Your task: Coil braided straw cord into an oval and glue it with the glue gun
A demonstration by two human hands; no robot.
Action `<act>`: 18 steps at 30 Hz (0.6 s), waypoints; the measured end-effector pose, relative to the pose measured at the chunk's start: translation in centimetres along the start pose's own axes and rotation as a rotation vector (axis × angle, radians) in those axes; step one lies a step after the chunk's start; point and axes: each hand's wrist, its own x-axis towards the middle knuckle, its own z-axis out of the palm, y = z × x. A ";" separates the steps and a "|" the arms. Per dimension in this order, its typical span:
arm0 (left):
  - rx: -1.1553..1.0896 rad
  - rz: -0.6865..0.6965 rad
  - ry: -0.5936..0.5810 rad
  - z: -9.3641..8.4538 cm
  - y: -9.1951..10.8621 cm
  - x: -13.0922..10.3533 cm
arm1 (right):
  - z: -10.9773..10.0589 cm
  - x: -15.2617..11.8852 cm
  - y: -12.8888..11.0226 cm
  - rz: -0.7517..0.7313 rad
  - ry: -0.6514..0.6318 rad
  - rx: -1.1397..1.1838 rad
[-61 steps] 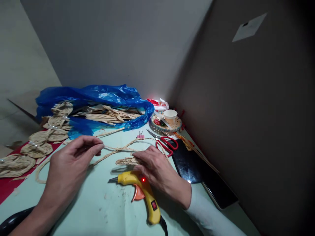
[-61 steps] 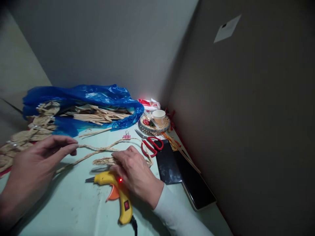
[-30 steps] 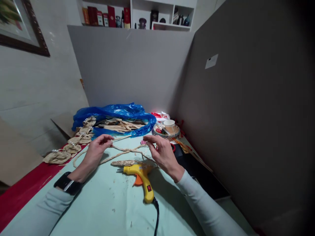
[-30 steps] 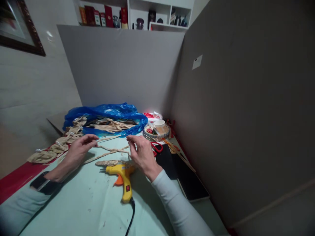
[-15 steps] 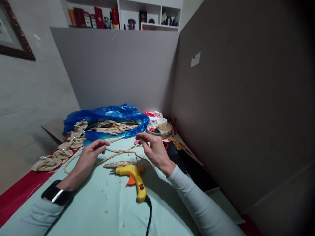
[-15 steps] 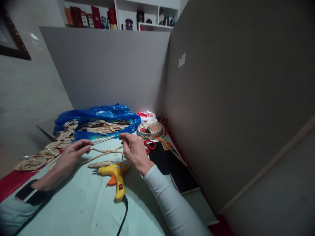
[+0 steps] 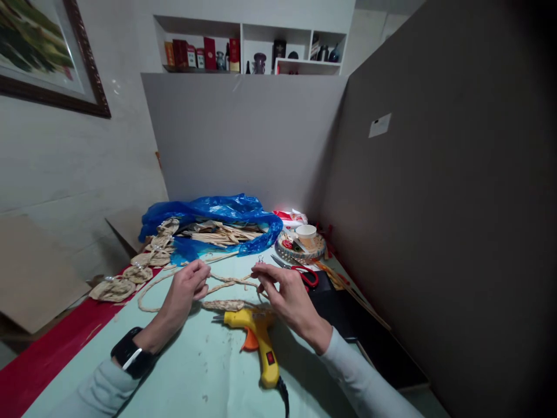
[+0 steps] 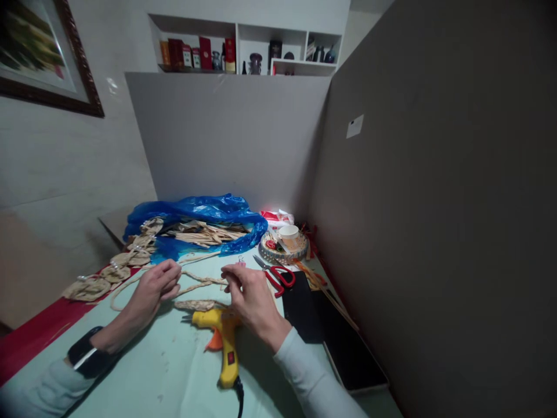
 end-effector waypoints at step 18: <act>0.036 -0.006 0.002 -1.4 -0.1 -0.4 | -1.1 4.8 -0.4 -0.042 -0.700 -0.323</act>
